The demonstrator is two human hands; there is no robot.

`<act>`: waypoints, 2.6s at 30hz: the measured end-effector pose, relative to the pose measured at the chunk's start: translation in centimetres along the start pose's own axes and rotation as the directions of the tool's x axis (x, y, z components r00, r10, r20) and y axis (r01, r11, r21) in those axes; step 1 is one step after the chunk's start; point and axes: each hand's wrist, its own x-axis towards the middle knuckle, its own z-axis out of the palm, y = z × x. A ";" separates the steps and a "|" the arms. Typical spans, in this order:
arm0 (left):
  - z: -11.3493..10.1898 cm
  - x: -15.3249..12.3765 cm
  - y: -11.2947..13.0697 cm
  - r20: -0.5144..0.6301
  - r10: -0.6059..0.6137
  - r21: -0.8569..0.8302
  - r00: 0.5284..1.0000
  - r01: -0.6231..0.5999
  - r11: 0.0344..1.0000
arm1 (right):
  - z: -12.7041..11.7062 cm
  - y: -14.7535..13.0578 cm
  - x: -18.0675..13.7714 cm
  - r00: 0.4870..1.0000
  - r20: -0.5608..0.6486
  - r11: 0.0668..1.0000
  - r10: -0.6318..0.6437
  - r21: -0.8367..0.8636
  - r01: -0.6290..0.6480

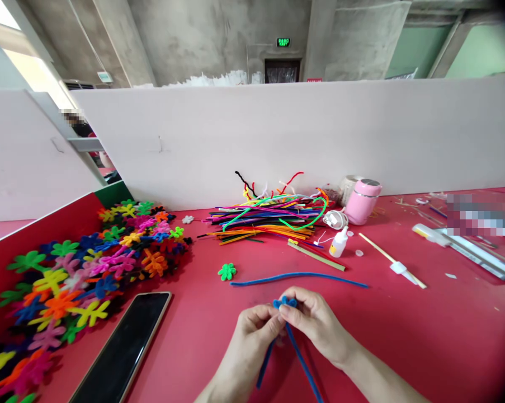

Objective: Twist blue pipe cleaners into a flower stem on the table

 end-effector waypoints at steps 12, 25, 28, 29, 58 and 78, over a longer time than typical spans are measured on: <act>0.7 -0.3 0.3 -0.018 0.018 -0.007 1.000 -0.018 1.000 | 1.2 0.1 -0.3 0.986 -0.154 0.984 0.070 0.174 -0.043; -0.2 0.4 -0.2 -0.239 0.017 -0.215 0.971 -0.070 0.974 | 0.5 -0.2 -0.2 1.000 -0.015 0.967 0.006 -0.254 -0.009; -0.2 0.5 0.2 -0.227 0.024 -0.244 0.974 -0.080 0.966 | 0.6 0.1 -0.3 1.000 0.024 0.935 -0.012 -0.355 0.019; -0.1 0.5 0.4 -0.210 0.017 -0.251 0.978 -0.071 0.965 | 0.6 0.2 -0.3 1.000 0.017 0.927 -0.019 -0.373 0.024; 0.3 3.6 0.7 -0.057 -0.005 -0.123 0.998 -0.003 0.992 | -2.4 1.2 2.9 0.996 0.089 0.960 -0.022 -0.275 0.045; 0.5 2.6 1.5 -0.126 0.060 0.113 0.990 -0.045 0.993 | -1.4 1.0 1.6 1.000 -0.001 0.945 -0.005 -0.327 0.004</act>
